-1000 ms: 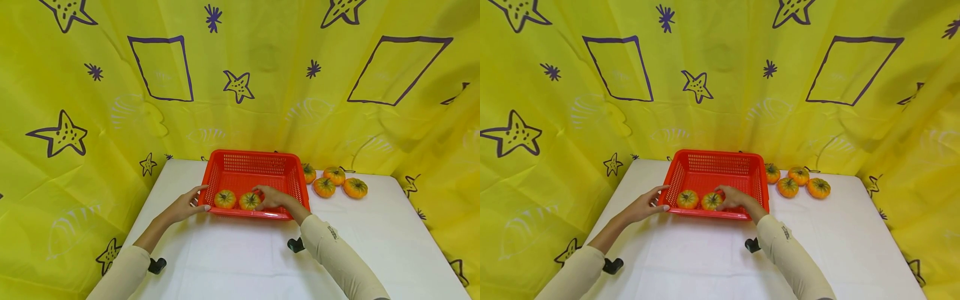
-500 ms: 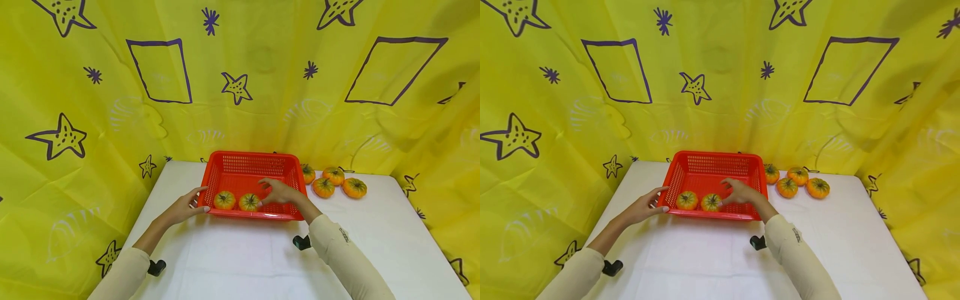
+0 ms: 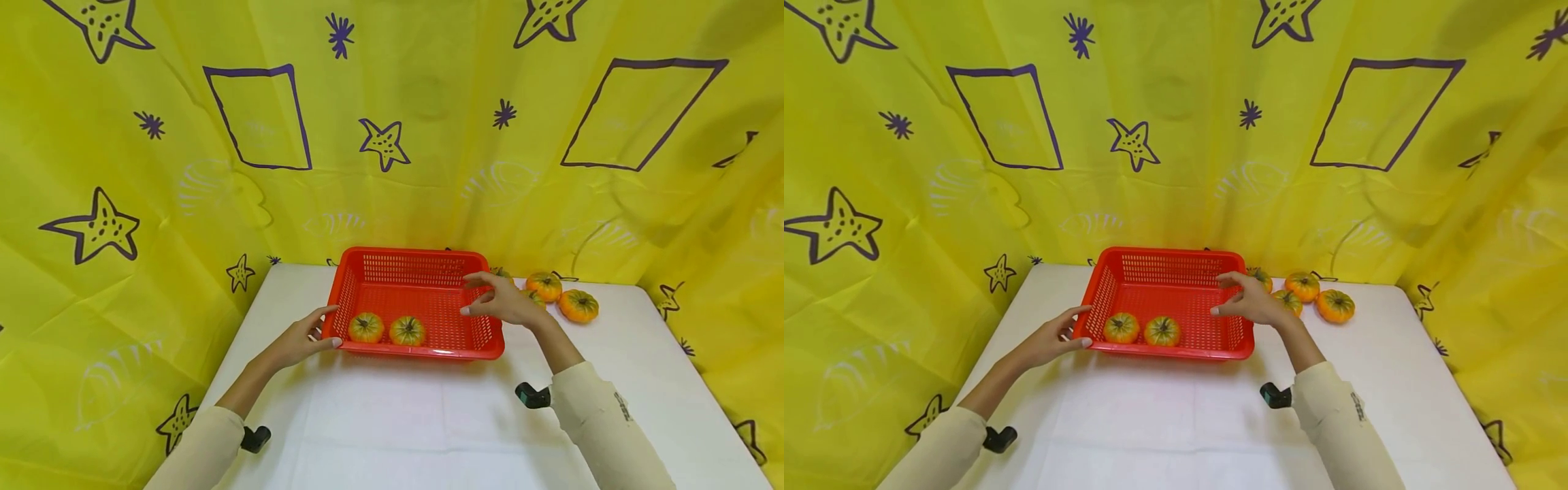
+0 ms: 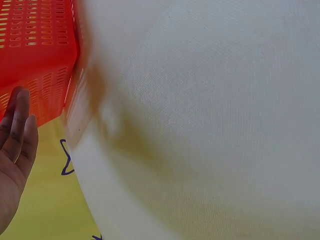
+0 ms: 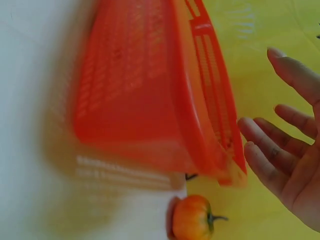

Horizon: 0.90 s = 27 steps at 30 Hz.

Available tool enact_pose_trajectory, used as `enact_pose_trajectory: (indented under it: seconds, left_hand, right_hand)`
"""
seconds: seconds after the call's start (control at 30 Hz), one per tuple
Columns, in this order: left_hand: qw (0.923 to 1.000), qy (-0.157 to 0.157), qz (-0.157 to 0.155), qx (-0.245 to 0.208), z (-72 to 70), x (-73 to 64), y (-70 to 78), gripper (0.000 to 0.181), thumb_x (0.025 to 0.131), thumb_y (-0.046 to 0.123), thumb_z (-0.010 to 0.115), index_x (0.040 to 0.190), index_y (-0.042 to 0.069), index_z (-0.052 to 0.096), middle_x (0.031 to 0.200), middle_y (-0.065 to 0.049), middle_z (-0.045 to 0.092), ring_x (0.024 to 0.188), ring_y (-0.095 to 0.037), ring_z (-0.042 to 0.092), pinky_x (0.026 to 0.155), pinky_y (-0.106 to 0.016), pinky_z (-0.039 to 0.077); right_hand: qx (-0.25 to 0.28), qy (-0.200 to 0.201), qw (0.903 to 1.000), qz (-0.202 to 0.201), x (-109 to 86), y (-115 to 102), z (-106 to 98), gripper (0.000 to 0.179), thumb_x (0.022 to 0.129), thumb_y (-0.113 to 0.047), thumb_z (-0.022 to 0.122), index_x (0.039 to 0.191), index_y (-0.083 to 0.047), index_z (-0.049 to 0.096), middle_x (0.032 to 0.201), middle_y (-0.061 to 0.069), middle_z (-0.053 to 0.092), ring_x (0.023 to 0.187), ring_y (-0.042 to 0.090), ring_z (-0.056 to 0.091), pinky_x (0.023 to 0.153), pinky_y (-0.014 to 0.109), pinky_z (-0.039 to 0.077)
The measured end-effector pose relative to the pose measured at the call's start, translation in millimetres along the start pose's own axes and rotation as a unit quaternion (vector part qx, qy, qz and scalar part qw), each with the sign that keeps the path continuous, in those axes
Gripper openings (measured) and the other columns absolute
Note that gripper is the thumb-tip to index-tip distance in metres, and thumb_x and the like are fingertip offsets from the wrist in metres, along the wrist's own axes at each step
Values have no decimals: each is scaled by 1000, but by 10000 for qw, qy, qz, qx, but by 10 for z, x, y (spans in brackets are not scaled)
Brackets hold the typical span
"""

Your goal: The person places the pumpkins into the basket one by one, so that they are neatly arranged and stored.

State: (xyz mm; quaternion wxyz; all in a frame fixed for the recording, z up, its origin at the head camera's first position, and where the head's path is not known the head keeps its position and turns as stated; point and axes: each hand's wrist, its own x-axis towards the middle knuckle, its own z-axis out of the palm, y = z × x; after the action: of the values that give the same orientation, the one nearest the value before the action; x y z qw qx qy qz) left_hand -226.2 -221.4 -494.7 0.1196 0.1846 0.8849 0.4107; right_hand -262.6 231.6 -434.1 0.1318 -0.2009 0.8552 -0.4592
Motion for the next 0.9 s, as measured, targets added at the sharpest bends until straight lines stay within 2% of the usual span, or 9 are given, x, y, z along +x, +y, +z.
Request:
enact_pose_trajectory:
  seconds: [0.2, 0.3, 0.5, 0.53, 0.73, 0.8, 0.9]
  left_hand:
    - [9999, 7, -99, -47, 6, -5, 2, 77, 90, 43, 74, 155, 22, 37, 107, -7, 63, 88, -17, 61, 73, -34, 51]
    - [9999, -11, -144, -46, 2, -2, 10, 78, 90, 44, 74, 155, 22, 37, 107, -7, 64, 89, -17, 61, 74, -34, 51]
    - [9999, -12, -107, -43, -6, -4, 23, 77, 91, 43, 74, 155, 22, 36, 108, -8, 64, 89, -18, 61, 74, -35, 51]
    - [9999, -7, -95, -38, -4, -6, 23, 77, 91, 42, 73, 155, 22, 36, 108, -8, 63, 89, -18, 61, 75, -35, 51]
    - [9999, 15, -114, -45, 8, -8, 24, 77, 91, 42, 73, 155, 22, 37, 107, -8, 63, 89, -18, 61, 75, -34, 51]
    - [9999, 12, -112, -56, 9, -10, 23, 77, 91, 42, 73, 155, 22, 37, 107, -8, 63, 89, -18, 61, 75, -34, 51]
    - [9999, 13, -107, -45, 7, -10, 24, 76, 91, 41, 73, 155, 22, 36, 106, -8, 63, 89, -18, 61, 75, -34, 51]
  right_hand:
    - [-37, 275, 9996, 32, -245, 99, -252, 68, 89, -21, 78, 144, 3, 46, 139, 27, 54, 98, 28, 68, 77, 32, 56]
    - [17, 426, 9990, 117, -363, 183, -348, 64, 91, -18, 76, 143, 5, 47, 136, 27, 56, 98, 23, 68, 75, 29, 57]
    - [-165, 755, 9966, 281, -541, 352, -511, 57, 94, -19, 72, 142, 2, 50, 131, 28, 59, 104, 33, 68, 79, 27, 55]
    - [-225, 786, 9961, 325, -560, 385, -536, 56, 94, -19, 72, 142, 2, 50, 132, 29, 58, 105, 35, 67, 79, 27, 55]
    - [-458, 921, 9928, 606, -646, 574, -627, 55, 95, -23, 70, 141, 0, 50, 134, 29, 58, 101, 29, 67, 79, 30, 54]
    - [-500, 952, 9918, 692, -668, 625, -638, 57, 96, -25, 70, 143, 1, 49, 136, 29, 57, 105, 34, 66, 81, 32, 55]
    - [-527, 1002, 9905, 776, -692, 692, -641, 60, 96, -27, 69, 143, 3, 48, 135, 31, 56, 111, 43, 64, 86, 44, 56]
